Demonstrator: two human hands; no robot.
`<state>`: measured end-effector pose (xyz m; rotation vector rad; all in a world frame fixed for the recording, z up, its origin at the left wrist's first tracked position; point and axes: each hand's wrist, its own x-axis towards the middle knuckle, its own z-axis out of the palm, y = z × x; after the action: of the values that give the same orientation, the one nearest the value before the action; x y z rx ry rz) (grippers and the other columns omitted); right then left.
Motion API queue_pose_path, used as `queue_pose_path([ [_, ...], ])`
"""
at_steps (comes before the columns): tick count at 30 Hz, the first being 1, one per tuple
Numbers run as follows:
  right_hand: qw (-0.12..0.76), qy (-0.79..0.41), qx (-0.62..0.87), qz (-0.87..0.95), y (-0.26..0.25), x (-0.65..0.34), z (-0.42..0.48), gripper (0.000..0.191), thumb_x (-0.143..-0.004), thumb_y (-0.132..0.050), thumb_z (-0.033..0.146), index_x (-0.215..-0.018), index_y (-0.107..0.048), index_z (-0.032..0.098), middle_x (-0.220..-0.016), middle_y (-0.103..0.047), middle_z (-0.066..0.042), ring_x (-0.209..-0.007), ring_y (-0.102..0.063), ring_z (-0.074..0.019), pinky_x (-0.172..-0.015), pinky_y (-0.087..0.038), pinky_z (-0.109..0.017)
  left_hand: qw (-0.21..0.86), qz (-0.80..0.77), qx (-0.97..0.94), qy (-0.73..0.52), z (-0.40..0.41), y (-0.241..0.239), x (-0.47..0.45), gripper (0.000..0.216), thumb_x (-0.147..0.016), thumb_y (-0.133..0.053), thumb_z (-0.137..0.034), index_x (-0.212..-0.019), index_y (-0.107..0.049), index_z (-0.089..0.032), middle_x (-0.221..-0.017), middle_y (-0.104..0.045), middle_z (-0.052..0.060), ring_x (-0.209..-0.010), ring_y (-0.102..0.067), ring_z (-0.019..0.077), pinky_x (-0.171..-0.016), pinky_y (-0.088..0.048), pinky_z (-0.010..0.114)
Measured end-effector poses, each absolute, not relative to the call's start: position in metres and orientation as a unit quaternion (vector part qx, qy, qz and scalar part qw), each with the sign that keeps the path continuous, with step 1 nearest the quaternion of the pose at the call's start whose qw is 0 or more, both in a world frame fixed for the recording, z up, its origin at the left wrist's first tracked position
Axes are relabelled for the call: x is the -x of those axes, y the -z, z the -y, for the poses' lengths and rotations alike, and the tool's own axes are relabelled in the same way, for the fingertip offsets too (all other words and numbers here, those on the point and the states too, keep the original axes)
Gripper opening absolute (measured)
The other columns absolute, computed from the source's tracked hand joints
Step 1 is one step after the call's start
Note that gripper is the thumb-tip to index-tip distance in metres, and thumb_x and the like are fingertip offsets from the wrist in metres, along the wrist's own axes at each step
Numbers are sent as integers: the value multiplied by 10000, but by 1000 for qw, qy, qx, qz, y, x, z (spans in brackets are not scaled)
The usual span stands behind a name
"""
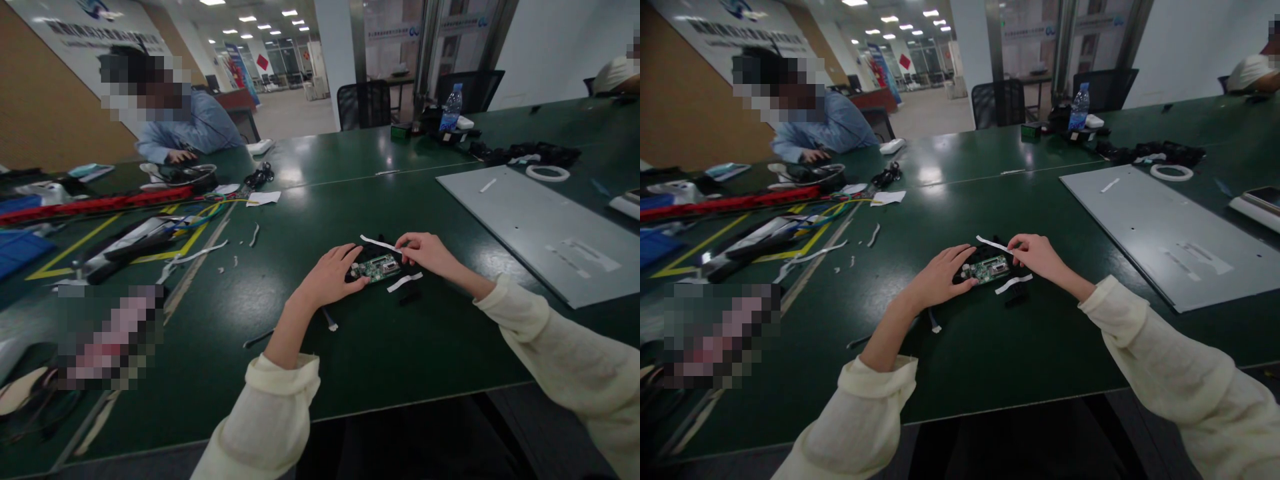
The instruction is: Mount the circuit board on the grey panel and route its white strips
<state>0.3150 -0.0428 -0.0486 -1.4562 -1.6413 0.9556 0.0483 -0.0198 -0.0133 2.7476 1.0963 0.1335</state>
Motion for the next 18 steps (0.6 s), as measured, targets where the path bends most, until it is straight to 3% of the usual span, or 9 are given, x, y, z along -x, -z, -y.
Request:
queue_pose_path([
  [6, 319, -400, 563, 649, 44, -315, 45, 187, -801, -588, 248, -927, -707, 180, -661, -650, -13, -510, -556, -81, -475, -395, -196, 93, -368, -924, -48, 19, 13, -48, 713, -886, -413, -593, -1466, -289, -197, -1513, -323, 111, -1378, -307, 271, -1131, -259, 431],
  [12, 238, -537, 559, 585, 19, -352, 34, 269, -778, -657, 365, -955, -730, 176, -590, -625, -18, -444, -488, -67, -383, -304, -157, 90, -362, -927, -45, 19, 11, -47, 712, -892, -397, -599, -1467, -290, -195, -1515, -323, 108, -1384, -302, 266, -1138, -257, 429],
  [15, 334, -505, 608, 514, 8, -392, 17, 222, -802, -657, 293, -982, -715, 176, -743, -675, -54, -569, -588, -94, -398, -347, -139, 92, -362, -927, -42, 19, 10, -46, 708, -894, -396, -595, -1470, -282, -200, -1515, -325, 103, -1385, -303, 265, -1136, -263, 430],
  [18, 466, -387, 677, 418, 4, -439, -2, 176, -849, -608, 155, -1011, -675, 132, -895, -679, -83, -710, -644, -114, -544, -481, -175, 94, -364, -926, -41, 20, 9, -46, 705, -893, -397, -595, -1470, -279, -209, -1519, -320, 97, -1385, -304, 265, -1134, -269, 432],
])
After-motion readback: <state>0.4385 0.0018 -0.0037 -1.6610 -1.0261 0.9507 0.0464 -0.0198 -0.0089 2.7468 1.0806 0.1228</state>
